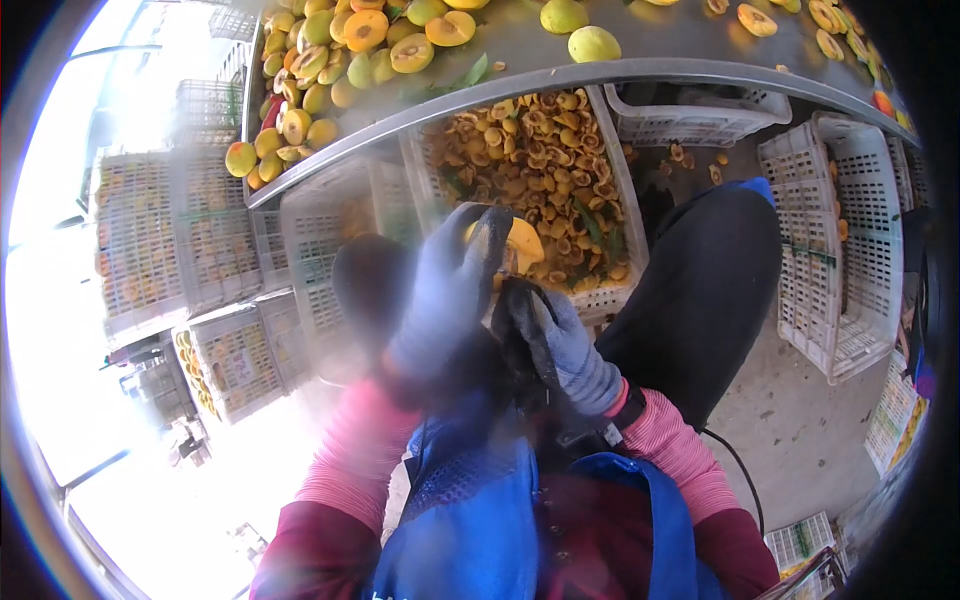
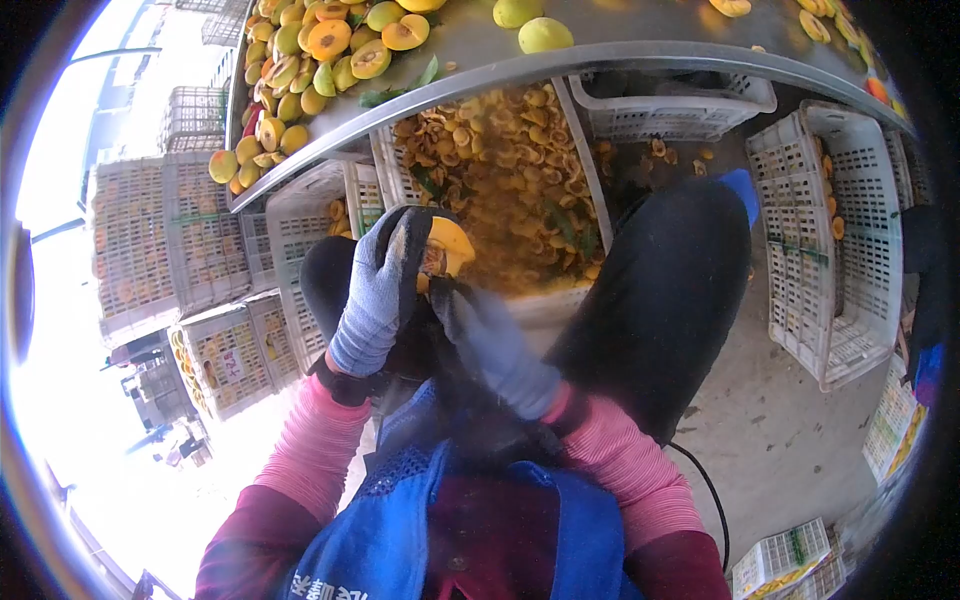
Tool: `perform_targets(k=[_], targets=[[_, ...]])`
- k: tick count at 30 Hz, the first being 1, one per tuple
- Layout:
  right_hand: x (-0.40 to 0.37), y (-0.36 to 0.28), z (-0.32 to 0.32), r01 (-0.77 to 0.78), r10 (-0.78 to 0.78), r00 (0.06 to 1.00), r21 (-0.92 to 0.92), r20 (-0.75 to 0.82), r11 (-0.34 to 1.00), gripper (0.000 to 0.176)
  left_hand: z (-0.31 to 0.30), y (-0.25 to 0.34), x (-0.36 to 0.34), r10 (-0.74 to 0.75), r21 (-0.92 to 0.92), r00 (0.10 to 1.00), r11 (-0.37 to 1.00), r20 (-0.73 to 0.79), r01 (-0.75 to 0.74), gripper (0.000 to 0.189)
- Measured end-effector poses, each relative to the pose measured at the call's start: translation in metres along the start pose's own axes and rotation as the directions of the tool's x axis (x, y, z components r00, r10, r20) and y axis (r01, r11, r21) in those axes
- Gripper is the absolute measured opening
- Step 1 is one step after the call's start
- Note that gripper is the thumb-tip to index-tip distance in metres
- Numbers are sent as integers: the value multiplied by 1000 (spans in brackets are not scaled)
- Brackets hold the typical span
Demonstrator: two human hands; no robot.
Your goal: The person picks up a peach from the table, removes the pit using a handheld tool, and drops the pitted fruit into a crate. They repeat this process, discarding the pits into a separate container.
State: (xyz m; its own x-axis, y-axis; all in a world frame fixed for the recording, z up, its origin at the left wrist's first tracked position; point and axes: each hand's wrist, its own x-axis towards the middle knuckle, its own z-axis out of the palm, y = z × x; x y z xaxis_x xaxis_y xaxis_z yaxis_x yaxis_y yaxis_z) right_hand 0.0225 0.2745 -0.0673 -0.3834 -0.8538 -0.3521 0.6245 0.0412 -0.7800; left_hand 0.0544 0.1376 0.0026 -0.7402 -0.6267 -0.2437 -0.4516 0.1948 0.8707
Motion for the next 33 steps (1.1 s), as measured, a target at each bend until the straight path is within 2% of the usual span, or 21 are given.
perform_targets(k=[1,3,4,5,6,8,11,14,16,18,19,20,21,24,25,28,29,30,31,32,33], targets=[[-2,-6,2,-24,26,999,59,-36,998,37,1,1,-1,43,32,999,999,-14,-42,30],[-10,-7,6,224,-260,961,-283,-94,933,38,2,16,-6,65,15,996,998,-66,-64,23],[-9,-5,7,252,-301,950,-369,-79,894,36,1,22,-7,79,10,993,997,-92,-78,19],[-8,-3,5,281,-344,937,-453,-60,846,34,-2,20,-5,199,132,976,974,-85,-187,19],[-7,0,3,307,-385,922,-534,-38,788,32,-4,20,-4,171,168,983,973,-65,-158,19],[-4,6,6,214,-269,958,-369,-103,904,32,-9,18,-4,106,242,994,965,-20,-98,19],[-4,14,10,116,-129,987,-133,-95,984,29,-11,6,-5,15,89,1000,996,9,-16,19],[-7,7,16,91,-93,992,-25,-80,996,27,-4,-21,-7,255,57,965,966,-63,-252,19],[-11,-9,19,-43,42,999,126,10,991,29,-1,-30,-10,389,157,916,915,-102,-371,21],[-9,-22,15,-321,202,931,418,305,850,37,-1,-26,-13,300,110,948,951,-107,-289,26],[-7,-21,12,-491,235,843,514,483,703,40,-3,-12,-17,142,-12,987,990,-80,-144,28],[-2,-7,8,-651,124,716,595,687,471,44,-3,-2,-18,-13,-129,999,992,-31,9,31],[1,4,5,-795,-52,571,567,820,215,48,-2,1,-17,15,-132,1000,991,-18,-17,32],[-3,-22,12,-808,-78,579,584,811,73,49,0,-2,-13,-85,-382,991,916,105,119,34],[2,-14,16,-845,-293,509,534,809,9,48,2,-3,-14,-112,-457,982,873,152,170,35],[12,-1,15,-839,-439,468,542,767,52,48,13,-2,-14,-291,-582,954,765,71,276,54],[13,-4,13,-809,-427,519,586,741,34,48,5,-14,-13,-310,-604,950,748,48,275,41],[14,-11,9,-777,-416,567,629,711,16,48,-8,-24,-15,-46,-208,993,978,-108,23,43],[15,-15,6,-742,-407,613,670,677,-3,48,-25,-33,-20,259,255,957,942,-127,-221,57],[16,-10,2,-744,-377,626,667,683,-28,48,-45,-36,-25,522,656,853,645,-4,-392,77],[18,1,-2,-745,-347,638,665,687,-52,48,-69,-31,-39,483,708,875,626,-24,-326,77]])
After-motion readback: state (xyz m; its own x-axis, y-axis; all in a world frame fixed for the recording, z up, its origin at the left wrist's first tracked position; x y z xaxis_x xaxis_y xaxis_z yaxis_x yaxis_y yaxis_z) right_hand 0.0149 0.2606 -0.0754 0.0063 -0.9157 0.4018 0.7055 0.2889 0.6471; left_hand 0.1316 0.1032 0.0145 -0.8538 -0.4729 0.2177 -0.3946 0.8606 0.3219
